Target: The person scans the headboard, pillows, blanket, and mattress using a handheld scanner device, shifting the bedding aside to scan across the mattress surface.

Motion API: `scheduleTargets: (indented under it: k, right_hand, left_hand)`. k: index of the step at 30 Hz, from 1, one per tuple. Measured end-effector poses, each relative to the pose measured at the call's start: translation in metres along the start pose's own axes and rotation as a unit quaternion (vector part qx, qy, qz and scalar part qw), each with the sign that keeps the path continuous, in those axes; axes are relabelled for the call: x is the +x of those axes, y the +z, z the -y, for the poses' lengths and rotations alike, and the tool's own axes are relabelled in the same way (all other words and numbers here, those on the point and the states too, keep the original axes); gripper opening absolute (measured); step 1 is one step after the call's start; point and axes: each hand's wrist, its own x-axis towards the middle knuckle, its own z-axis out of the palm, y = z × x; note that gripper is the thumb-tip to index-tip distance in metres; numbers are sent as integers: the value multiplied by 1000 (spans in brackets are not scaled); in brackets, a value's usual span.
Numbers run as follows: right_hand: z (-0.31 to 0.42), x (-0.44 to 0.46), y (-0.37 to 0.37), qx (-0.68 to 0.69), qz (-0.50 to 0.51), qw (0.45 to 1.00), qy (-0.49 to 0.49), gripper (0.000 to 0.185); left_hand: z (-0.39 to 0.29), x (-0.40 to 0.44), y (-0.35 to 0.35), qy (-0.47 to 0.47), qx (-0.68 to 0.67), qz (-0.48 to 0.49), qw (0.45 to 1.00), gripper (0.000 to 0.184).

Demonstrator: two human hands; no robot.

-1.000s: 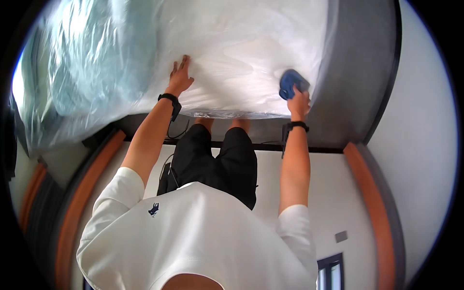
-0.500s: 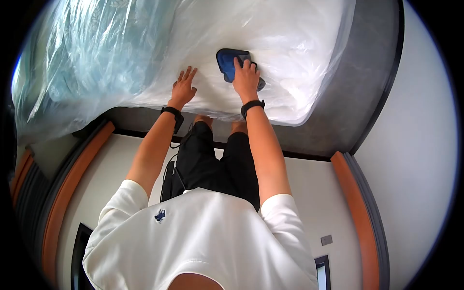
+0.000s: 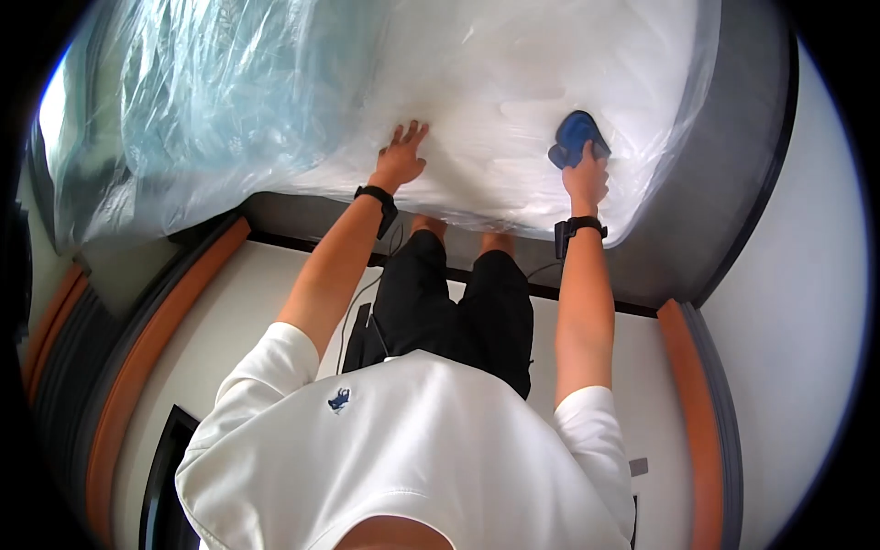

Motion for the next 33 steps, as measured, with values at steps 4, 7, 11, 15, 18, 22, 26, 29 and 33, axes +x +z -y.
scheduleTargets:
  k: [4,7,11,15,18,22,26,29,33]
  right_hand:
    - [30,19,35,294,-33,955,-34,76]
    - [93,-20,40,246,-6,965,-88,78]
    - [126,-45,51,82,2,979,-186,74]
    - [103,-21,29,32,-153,941,-301,74]
    - [95,2,-6,38,-215,932,-290,80]
    - [94,42,-19,5,-206,942,-265,85]
    - [97,55,-1,-1,-142,967,-213,74]
    - [97,51,-10,24,-129,972,-194,72]
    - [63,36,-13,40,-178,963,-200,69]
  left_hand:
    - [1,-3,-3,17,19,-11,1000,82]
    - [0,0,-2,15,22,-6,1000,81]
    - [-1,5,2,12,25,0,1000,81]
    - [2,5,6,18,-12,-6,1000,81]
    - [-1,3,11,24,24,-36,999,80]
    - [-33,3,-20,54,192,-75,977,66]
    - [-100,5,-75,35,149,-66,986,42]
    - [-123,36,-84,215,142,-222,940,54]
    - [-153,81,-85,217,146,-140,955,67]
